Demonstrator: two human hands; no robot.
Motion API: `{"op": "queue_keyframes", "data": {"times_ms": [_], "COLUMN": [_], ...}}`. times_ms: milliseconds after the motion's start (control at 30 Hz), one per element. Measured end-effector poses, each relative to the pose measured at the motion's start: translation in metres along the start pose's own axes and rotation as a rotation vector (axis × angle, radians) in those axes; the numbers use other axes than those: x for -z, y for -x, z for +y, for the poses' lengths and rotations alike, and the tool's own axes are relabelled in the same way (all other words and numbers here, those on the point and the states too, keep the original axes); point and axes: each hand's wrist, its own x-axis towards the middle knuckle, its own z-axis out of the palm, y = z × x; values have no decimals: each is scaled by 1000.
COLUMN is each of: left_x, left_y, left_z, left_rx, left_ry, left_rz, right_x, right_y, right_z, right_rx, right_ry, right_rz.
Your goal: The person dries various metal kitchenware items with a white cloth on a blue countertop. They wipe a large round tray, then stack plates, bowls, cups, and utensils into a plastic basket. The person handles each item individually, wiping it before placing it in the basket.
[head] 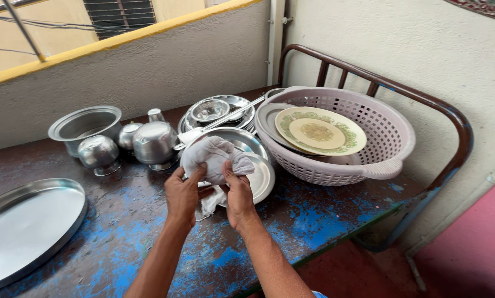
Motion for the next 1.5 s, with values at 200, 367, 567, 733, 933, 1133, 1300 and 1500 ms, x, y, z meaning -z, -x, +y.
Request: {"op": "queue_keyframes", "data": {"times_ms": [200,367,567,733,933,1133,1300,1500], "left_x": [-5,-30,-91,-145,-180,-185,-181,-157], "left_y": [-52,-77,-68,-55,-65,-72,-57,-29], "left_z": [-17,-28,-44,-53,-79,-92,-81,-11], "left_rx": [-129,-137,24,152,386,525,438,225], "left_ry": [-32,-597,-445,-301,-96,35,178,218], "left_rz": [294,185,22,-78,-137,-274,-319,-299], "right_x": [40,55,67,83,116,127,112,57], "right_y": [-21,-16,10,17,-6,-18,-12,25], "right_z": [-3,-30,-68,-106,-143,-129,-140,-168], "right_rx": [21,-114,83,465,654,616,568,495], "right_ry": [261,510,-56,-38,11,6,37,87], "right_rz": [229,177,768,950,816,911,906,729]}}
